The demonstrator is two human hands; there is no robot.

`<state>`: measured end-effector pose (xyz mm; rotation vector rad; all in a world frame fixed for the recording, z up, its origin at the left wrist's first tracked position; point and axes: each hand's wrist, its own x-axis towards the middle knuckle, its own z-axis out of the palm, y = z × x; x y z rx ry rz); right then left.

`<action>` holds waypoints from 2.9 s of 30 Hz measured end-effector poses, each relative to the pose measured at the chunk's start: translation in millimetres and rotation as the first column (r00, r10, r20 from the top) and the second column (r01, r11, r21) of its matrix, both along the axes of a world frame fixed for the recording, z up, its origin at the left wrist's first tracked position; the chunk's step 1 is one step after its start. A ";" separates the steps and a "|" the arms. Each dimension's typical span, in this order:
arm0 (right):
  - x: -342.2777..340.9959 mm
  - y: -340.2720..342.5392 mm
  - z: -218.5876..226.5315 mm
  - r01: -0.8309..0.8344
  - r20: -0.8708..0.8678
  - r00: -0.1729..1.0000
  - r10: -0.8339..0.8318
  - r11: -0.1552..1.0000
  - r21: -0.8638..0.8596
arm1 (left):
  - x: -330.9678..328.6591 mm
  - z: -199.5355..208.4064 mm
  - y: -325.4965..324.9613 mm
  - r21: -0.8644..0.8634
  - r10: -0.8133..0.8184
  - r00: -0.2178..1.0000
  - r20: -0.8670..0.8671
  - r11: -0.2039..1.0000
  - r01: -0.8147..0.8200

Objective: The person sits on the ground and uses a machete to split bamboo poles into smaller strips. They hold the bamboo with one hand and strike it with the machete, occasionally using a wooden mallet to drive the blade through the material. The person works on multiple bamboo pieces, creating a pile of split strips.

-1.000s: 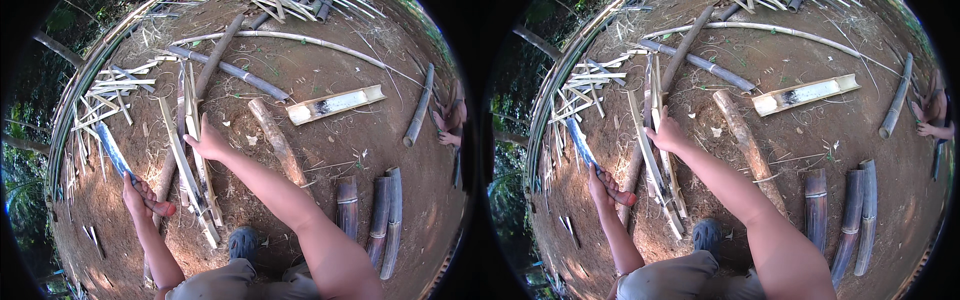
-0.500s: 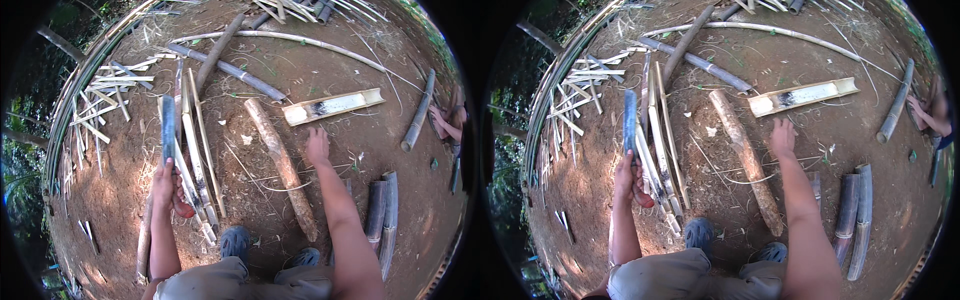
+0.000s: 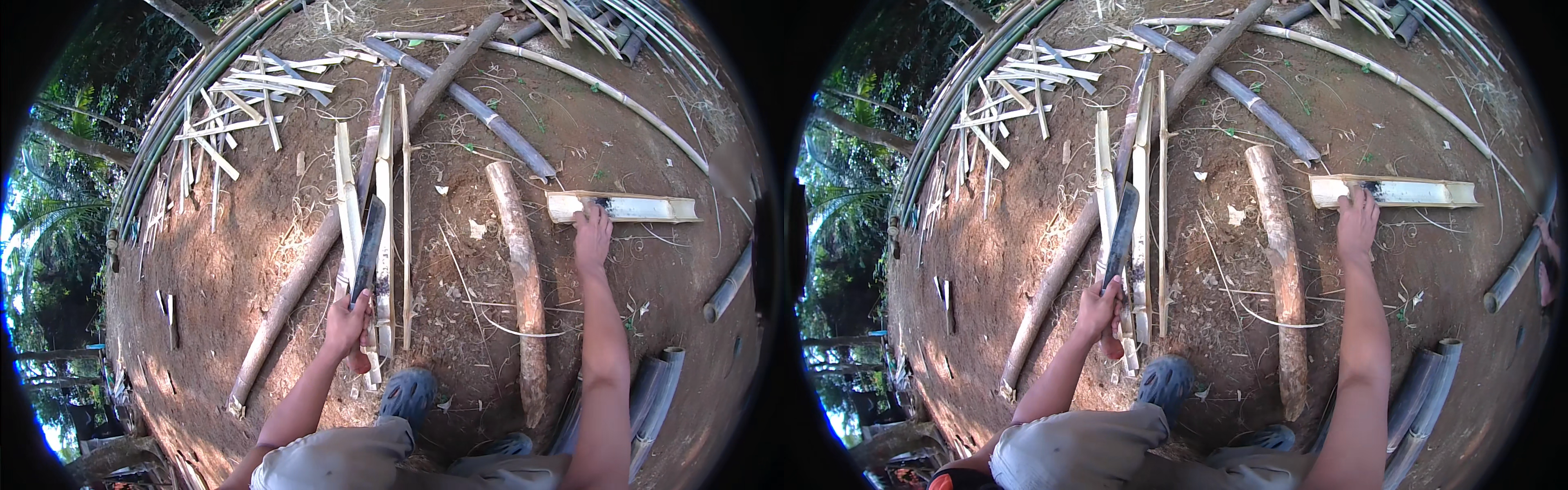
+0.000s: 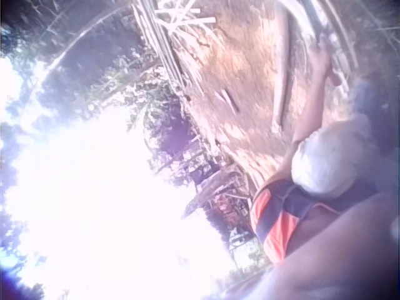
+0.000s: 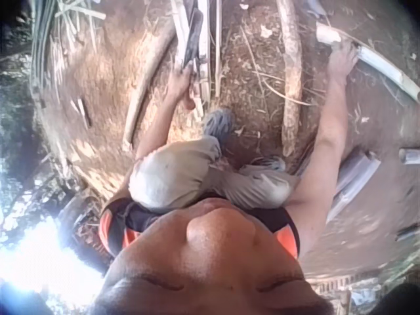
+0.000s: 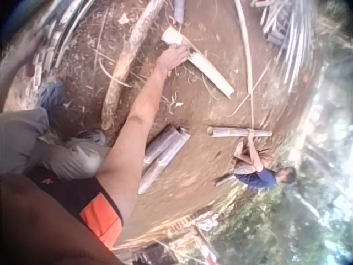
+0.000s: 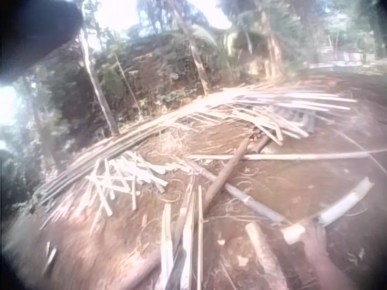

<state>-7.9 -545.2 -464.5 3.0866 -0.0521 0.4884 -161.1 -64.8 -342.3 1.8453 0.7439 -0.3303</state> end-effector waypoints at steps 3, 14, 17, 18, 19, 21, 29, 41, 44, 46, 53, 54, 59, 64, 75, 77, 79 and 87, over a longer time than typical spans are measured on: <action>-6.8 -6.9 24.2 -0.032 0.062 0.998 0.030 0.999 0.036 | 2.8 -0.2 4.4 -0.018 0.030 0.998 0.061 0.999 -0.029; -62.0 -13.6 279.3 -0.254 0.581 0.802 -0.136 0.803 0.539 | 16.0 55.6 -25.9 -0.211 0.010 0.976 0.216 0.977 0.037; -86.9 -26.5 337.9 -0.616 0.745 0.647 -0.162 0.465 0.636 | 15.9 105.3 -48.9 -0.200 -0.067 0.940 0.333 0.970 0.140; -93.9 -15.7 356.3 -0.752 0.812 0.565 -0.146 0.313 0.580 | 14.6 127.6 -58.0 -0.203 -0.079 0.924 0.375 0.965 0.165; -96.0 -8.1 368.7 -0.780 0.824 0.539 -0.176 0.267 0.566 | 14.1 149.8 -65.8 -0.193 -0.101 0.898 0.428 0.961 0.200; -103.3 9.7 385.0 -0.807 0.819 0.549 -0.167 0.148 0.571 | 12.8 194.0 -82.5 -0.198 -0.158 0.825 0.542 0.930 0.309; -91.9 66.0 392.6 -0.770 0.779 0.611 -0.143 0.122 0.626 | 8.8 348.0 -170.5 0.012 -0.433 0.552 0.713 0.795 0.607; -83.0 46.7 394.4 -0.755 0.778 0.593 -0.208 0.191 0.627 | 35.1 357.4 -231.4 0.526 -0.683 0.341 0.646 0.722 0.450; -84.6 45.2 396.6 -0.758 0.777 0.585 -0.234 0.184 0.626 | 38.7 360.1 -234.1 0.425 -0.666 0.397 0.631 0.725 0.542; -77.8 40.9 392.4 -0.738 0.789 0.559 -0.254 0.280 0.613 | 43.7 362.1 -234.0 0.373 -0.662 0.410 0.627 0.717 0.589; -71.7 51.9 398.6 -0.717 0.787 0.549 -0.280 0.326 0.616 | 47.9 373.1 -232.5 0.317 -0.645 0.478 0.597 0.736 0.598; -68.9 53.5 397.6 -0.717 0.795 0.540 -0.276 0.343 0.607 | 47.1 375.1 -231.2 0.307 -0.637 0.501 0.586 0.747 0.590; -69.8 50.5 400.5 -0.706 0.792 0.534 -0.297 0.360 0.610 | 43.9 377.1 -233.1 0.314 -0.628 0.485 0.608 0.752 0.579; -54.4 55.5 393.3 -0.683 0.860 0.451 -0.240 0.528 0.505 | 54.8 356.1 -228.7 0.389 -0.614 0.465 0.637 0.778 0.494; -25.6 86.1 385.6 -0.721 0.875 0.446 -0.188 0.505 0.476 | 66.9 351.6 -200.5 0.250 -0.517 0.566 0.642 0.839 0.483; -31.2 82.3 385.8 -0.681 0.885 0.442 -0.148 0.586 0.438 | 60.5 336.1 -201.8 0.215 -0.432 0.583 0.688 0.889 0.405; -17.8 93.8 388.0 -0.682 0.880 0.464 -0.098 0.595 0.426 | 64.3 311.6 -169.4 0.189 -0.412 0.599 0.687 0.897 0.400; 37.2 257.1 358.9 -0.514 0.702 0.696 0.151 0.787 0.341 | 54.6 87.8 115.6 0.421 -0.279 0.930 0.241 0.893 0.159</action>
